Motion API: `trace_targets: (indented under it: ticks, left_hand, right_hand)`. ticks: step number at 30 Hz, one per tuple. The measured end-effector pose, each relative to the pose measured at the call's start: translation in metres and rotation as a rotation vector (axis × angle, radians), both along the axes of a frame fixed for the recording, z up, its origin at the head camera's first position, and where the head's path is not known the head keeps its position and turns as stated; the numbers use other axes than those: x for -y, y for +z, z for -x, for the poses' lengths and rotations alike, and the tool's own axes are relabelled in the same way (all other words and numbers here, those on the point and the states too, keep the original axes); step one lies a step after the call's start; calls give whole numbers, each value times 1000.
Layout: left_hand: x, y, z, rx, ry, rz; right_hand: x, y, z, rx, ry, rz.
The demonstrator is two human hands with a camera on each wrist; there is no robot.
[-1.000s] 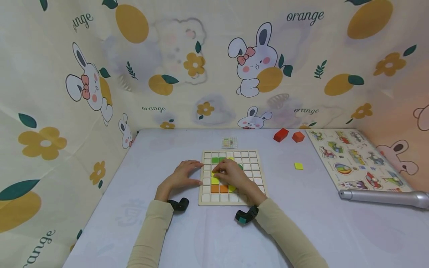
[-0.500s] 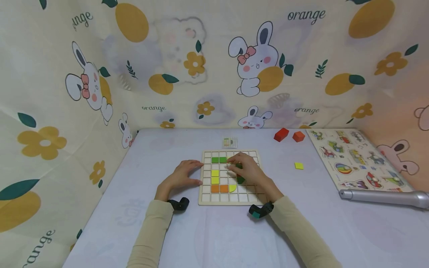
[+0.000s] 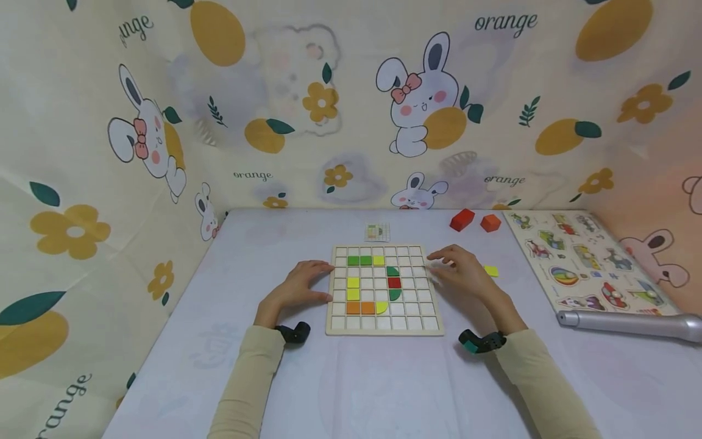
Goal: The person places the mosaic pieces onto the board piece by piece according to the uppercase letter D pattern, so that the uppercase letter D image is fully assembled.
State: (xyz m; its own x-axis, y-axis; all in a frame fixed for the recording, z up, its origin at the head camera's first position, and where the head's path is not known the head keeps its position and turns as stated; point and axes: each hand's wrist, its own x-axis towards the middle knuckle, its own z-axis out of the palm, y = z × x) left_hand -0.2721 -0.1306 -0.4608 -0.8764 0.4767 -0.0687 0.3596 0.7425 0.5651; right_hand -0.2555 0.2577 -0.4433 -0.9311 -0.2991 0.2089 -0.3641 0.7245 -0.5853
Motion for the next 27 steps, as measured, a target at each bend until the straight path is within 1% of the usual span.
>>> trace_targets:
  ticks: [2,4,8,12,14,20,23,27]
  left_hand:
    - [0,1,0,-7,-1,-1]
    - [0,1,0,-9,1,4]
    - [0,0,0,-13,1,10]
    - [1,-2,1,-7,4,14]
    - [0,-3,1,-12,-2,11]
    - [0,-2,-1,-18,-11,2]
    - [-1,-1,-1,-15,-8,2]
    - [-1,0,-1,-21,-14,3]
  right_hand:
    - [-15,0,-3,-31,-17,-13]
    - [-29,-1,-5,-44,-39,-21]
    - [-51,-2,-11,-46,-78,-38]
    - [-67,-2,-14,-7,-112,-50]
    - [-73,-2,-16,30,-129,-60]
    - [-89,-2,-19,136,-138,-107]
    - [-95,-3,-19,144,-139,-141]
    - [-100,-7,-18,132,-153,-154]
